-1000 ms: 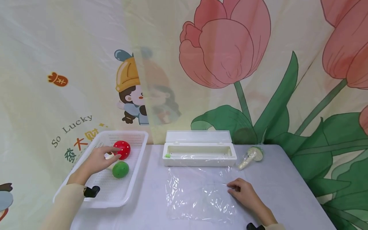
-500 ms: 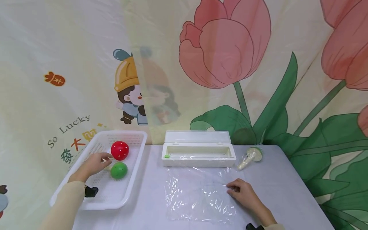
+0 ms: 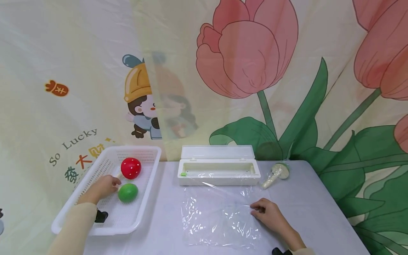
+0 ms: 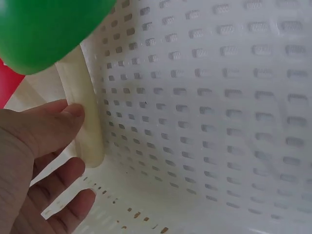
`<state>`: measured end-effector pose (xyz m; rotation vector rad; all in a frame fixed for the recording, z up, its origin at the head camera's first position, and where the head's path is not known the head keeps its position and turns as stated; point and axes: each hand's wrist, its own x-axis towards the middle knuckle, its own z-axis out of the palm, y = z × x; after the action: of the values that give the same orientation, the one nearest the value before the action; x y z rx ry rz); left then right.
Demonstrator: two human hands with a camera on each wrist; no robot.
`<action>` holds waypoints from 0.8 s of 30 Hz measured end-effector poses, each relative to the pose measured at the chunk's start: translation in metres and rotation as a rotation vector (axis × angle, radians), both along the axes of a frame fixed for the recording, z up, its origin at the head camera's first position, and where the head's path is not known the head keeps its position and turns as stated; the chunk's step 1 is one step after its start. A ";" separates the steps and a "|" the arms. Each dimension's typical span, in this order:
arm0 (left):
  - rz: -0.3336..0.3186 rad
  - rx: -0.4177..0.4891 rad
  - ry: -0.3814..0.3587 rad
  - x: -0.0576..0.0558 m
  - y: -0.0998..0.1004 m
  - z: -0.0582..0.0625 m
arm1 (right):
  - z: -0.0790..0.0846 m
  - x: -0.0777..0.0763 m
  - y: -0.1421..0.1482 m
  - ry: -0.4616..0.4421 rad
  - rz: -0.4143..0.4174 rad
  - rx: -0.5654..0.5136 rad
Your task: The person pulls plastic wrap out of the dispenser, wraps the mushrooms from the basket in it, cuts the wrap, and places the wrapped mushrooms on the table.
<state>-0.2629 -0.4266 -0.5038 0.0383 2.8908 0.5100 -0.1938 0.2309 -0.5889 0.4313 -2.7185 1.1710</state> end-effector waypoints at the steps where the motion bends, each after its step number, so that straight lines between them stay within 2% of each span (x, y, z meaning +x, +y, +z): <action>1: 0.005 -0.006 -0.002 0.001 0.000 0.000 | 0.000 0.000 0.000 0.003 -0.001 0.001; 7: -0.014 -0.069 0.040 0.005 0.001 -0.004 | -0.001 0.002 -0.001 0.007 -0.016 0.008; 9: 0.022 -0.043 0.024 0.008 0.000 -0.005 | -0.001 0.001 -0.001 0.010 -0.013 0.004; 14: 0.047 0.007 -0.015 0.015 -0.001 -0.006 | 0.000 0.001 -0.001 0.011 -0.013 0.002; 16: 0.022 -0.006 -0.017 0.016 0.000 -0.006 | 0.000 0.002 -0.001 0.008 -0.018 -0.003; 20: 0.013 0.001 -0.039 0.017 0.003 -0.004 | 0.003 0.002 -0.001 0.001 -0.016 -0.005; 24: -0.038 -0.017 -0.018 0.017 0.008 -0.002 | 0.003 0.002 0.000 0.000 -0.007 -0.002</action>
<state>-0.2459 -0.4188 -0.5058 0.0861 2.8706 0.4767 -0.1918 0.2309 -0.5857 0.4215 -2.7166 1.1723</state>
